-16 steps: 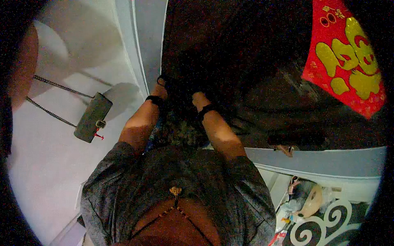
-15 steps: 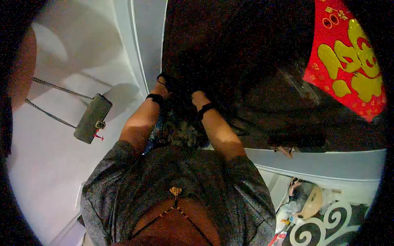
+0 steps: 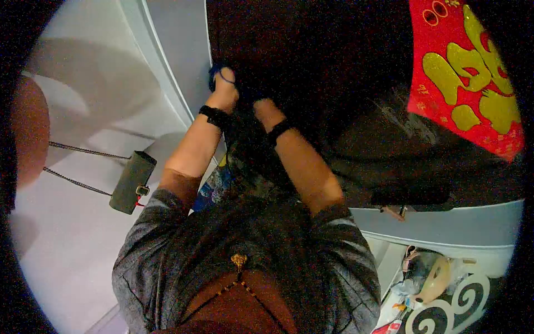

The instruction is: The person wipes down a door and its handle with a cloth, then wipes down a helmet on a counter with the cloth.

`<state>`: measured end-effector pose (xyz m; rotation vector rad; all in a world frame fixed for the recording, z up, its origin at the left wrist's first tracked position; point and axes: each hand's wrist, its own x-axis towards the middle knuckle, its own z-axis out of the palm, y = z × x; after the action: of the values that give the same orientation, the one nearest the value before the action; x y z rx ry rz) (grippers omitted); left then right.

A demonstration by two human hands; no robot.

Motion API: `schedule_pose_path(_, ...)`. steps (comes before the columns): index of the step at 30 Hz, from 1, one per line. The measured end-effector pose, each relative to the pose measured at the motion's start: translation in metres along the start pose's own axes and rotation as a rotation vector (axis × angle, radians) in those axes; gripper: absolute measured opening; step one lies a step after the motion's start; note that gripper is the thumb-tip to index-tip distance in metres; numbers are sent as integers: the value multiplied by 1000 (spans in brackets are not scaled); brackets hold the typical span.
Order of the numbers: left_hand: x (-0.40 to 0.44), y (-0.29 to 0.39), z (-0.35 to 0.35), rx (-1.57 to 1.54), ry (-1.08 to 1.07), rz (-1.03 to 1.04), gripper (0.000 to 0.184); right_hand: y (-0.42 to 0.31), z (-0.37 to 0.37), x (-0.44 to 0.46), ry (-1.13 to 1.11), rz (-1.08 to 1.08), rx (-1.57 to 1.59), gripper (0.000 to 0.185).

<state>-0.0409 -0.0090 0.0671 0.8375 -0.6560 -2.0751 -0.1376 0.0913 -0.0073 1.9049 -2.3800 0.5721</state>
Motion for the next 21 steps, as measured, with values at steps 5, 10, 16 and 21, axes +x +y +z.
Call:
schedule_pose_path(5, 43, 10, 43, 1690, 199, 927, 23, -43, -105, 38, 9, -8, 30, 48)
schedule_pose_path(10, 1, 32, 93, 1484, 89, 1420, 30, -45, -168, 47, 87, 72, 325, 49)
schedule_pose_path(16, -11, 15, 53, 885, -74, 1418, 47, -37, -134, 32, 366, -148, 142, 31)
schedule_pose_path(21, 40, -32, 5, 1083, 96, 1477, 45, -2, -39, 30, 517, -228, -310, 22)
